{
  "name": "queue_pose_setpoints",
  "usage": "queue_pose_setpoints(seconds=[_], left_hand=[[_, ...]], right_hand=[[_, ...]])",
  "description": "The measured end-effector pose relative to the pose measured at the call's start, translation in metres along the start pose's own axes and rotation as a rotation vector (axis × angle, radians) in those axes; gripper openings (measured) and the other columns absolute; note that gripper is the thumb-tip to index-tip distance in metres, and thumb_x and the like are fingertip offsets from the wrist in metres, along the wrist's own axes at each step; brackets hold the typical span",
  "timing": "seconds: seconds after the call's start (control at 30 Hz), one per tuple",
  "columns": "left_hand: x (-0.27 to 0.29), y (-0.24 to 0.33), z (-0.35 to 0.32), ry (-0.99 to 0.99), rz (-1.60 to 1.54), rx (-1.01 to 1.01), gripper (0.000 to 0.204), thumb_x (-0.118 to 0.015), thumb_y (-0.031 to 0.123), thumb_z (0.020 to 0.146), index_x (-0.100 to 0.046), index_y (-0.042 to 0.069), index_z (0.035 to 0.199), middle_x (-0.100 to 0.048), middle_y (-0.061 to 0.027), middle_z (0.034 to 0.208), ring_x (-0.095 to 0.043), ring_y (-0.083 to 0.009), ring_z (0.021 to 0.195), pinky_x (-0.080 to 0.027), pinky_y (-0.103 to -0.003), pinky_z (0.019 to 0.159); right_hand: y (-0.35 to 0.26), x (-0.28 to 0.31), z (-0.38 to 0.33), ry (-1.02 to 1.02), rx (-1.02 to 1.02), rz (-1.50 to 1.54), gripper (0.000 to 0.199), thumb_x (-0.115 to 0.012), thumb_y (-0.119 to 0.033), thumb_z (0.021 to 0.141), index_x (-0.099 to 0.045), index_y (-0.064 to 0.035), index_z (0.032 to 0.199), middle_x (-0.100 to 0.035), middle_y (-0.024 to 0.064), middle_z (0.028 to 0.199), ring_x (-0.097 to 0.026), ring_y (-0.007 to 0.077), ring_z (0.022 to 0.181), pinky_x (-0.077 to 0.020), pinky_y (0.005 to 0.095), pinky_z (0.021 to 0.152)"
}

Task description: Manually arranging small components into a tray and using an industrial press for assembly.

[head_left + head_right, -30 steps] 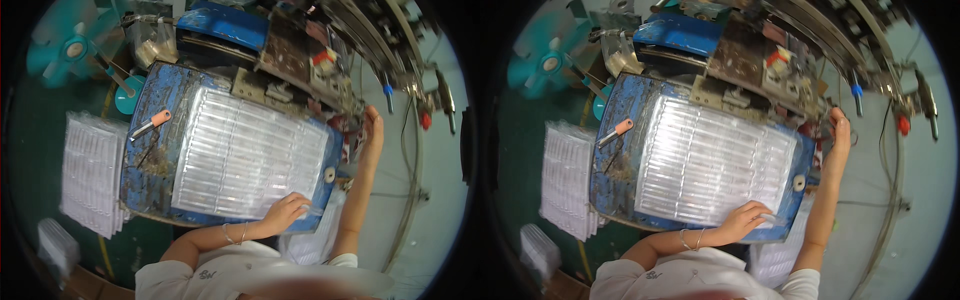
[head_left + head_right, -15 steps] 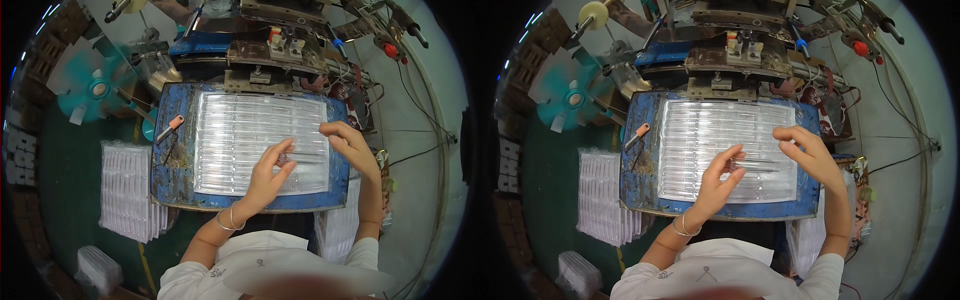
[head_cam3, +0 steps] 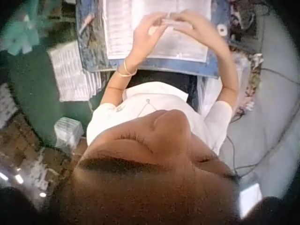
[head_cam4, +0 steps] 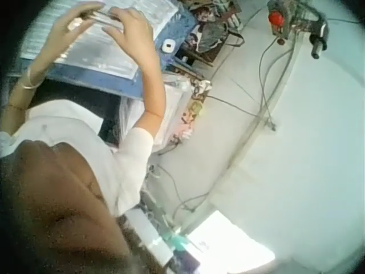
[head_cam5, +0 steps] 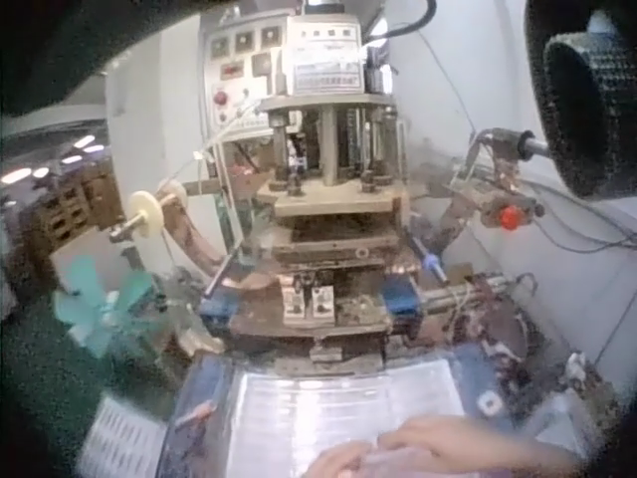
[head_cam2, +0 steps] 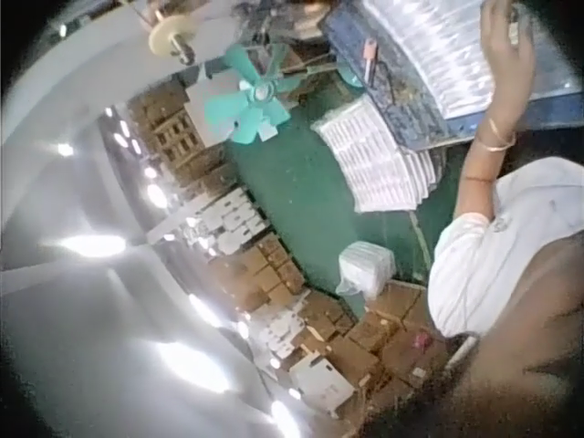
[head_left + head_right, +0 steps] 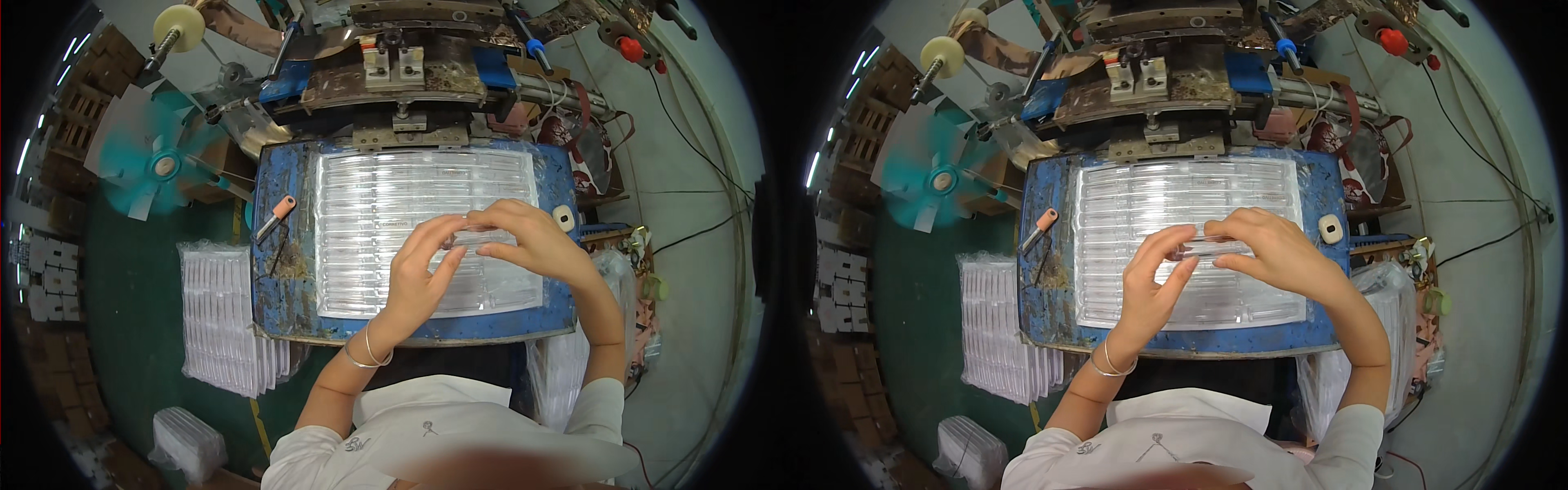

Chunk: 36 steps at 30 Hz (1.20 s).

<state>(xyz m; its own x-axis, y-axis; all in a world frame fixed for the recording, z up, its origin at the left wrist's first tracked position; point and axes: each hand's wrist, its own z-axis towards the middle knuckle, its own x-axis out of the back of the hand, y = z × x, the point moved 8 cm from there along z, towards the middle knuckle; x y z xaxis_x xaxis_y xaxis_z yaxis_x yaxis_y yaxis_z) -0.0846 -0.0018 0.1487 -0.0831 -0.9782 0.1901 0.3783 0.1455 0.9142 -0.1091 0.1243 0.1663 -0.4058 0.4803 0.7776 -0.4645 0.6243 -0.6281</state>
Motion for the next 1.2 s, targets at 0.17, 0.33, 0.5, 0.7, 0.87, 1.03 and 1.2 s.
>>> queue_pose_setpoints(seconds=[0.17, 0.33, 0.5, 0.7, 0.87, 1.03, 1.2], left_hand=[[0.019, -0.021, 0.030, 0.153, 0.122, -0.049, 0.041, -0.059, 0.006, 0.075, -0.048, 0.004, 0.114, -0.053, -0.0129, 0.106, -0.055, -0.0242, 0.089, -0.045, -0.032, 0.074], [0.031, -0.004, 0.101, 0.334, 0.573, -0.313, 0.039, -0.060, 0.015, 0.075, -0.050, 0.008, 0.112, -0.051, -0.0105, 0.106, -0.047, -0.0257, 0.096, -0.034, -0.035, 0.082], [0.014, 0.009, 0.175, 0.393, 0.833, -0.441, 0.038, -0.060, 0.030, 0.074, -0.053, 0.017, 0.109, -0.047, -0.0088, 0.105, -0.041, -0.0237, 0.098, -0.026, -0.039, 0.082], [-0.010, 0.008, 0.212, 0.326, 1.042, -0.610, 0.025, -0.062, 0.030, 0.069, -0.058, 0.017, 0.090, -0.051, -0.0063, 0.087, -0.043, -0.0217, 0.093, -0.024, -0.038, 0.082], [-0.006, 0.043, 0.152, 0.488, 0.763, -0.774, 0.020, -0.062, 0.021, 0.067, -0.059, 0.016, 0.086, -0.052, 0.0017, 0.081, -0.048, -0.0142, 0.083, -0.023, -0.038, 0.084], [-0.005, -0.025, 0.046, 0.199, 0.298, -0.229, 0.025, -0.066, 0.019, 0.069, -0.061, 0.013, 0.093, -0.055, 0.0016, 0.084, -0.048, -0.0148, 0.076, -0.030, -0.032, 0.077], [-0.060, -0.068, -0.036, -0.058, 0.119, -0.106, 0.024, -0.062, 0.015, 0.071, -0.058, 0.009, 0.094, -0.054, -0.0013, 0.085, -0.049, -0.0162, 0.076, -0.035, -0.030, 0.073]], right_hand=[[0.059, 0.038, -0.005, 0.339, -0.167, 0.167, 0.033, -0.062, -0.017, 0.075, -0.054, -0.0070, 0.105, -0.055, 0.0043, 0.090, -0.052, 0.0156, 0.082, -0.0426, 0.0282, 0.069], [0.121, 0.060, -0.016, 0.651, -0.291, 0.733, 0.036, -0.055, -0.020, 0.082, -0.046, -0.0069, 0.114, -0.053, 0.0028, 0.085, -0.051, 0.0101, 0.076, -0.0419, 0.0230, 0.063], [0.127, 0.092, 0.001, 0.836, -0.340, 0.853, 0.035, -0.041, -0.025, 0.089, -0.039, -0.0097, 0.121, -0.053, 0.0032, 0.079, -0.052, 0.0072, 0.064, -0.0448, 0.0189, 0.053], [0.132, 0.111, 0.033, 0.820, -0.337, 0.788, 0.034, -0.041, -0.026, 0.089, -0.042, -0.0078, 0.117, -0.054, 0.0052, 0.079, -0.053, 0.0088, 0.066, -0.0440, 0.0202, 0.056], [0.130, 0.133, 0.069, 1.029, -0.257, 0.725, 0.035, -0.046, -0.030, 0.087, -0.046, -0.0070, 0.113, -0.054, 0.0039, 0.079, -0.054, 0.0092, 0.070, -0.0438, 0.0209, 0.058], [0.102, 0.140, 0.132, 0.907, -0.204, 0.567, 0.035, -0.051, -0.032, 0.084, -0.052, -0.0052, 0.106, -0.054, 0.0036, 0.081, -0.052, 0.0098, 0.073, -0.0409, 0.0214, 0.061], [0.084, 0.142, 0.179, 0.863, -0.160, 0.171, 0.036, -0.053, -0.031, 0.081, -0.056, 0.0004, 0.099, -0.056, 0.0060, 0.089, -0.048, 0.0115, 0.082, -0.0360, 0.0228, 0.076]])
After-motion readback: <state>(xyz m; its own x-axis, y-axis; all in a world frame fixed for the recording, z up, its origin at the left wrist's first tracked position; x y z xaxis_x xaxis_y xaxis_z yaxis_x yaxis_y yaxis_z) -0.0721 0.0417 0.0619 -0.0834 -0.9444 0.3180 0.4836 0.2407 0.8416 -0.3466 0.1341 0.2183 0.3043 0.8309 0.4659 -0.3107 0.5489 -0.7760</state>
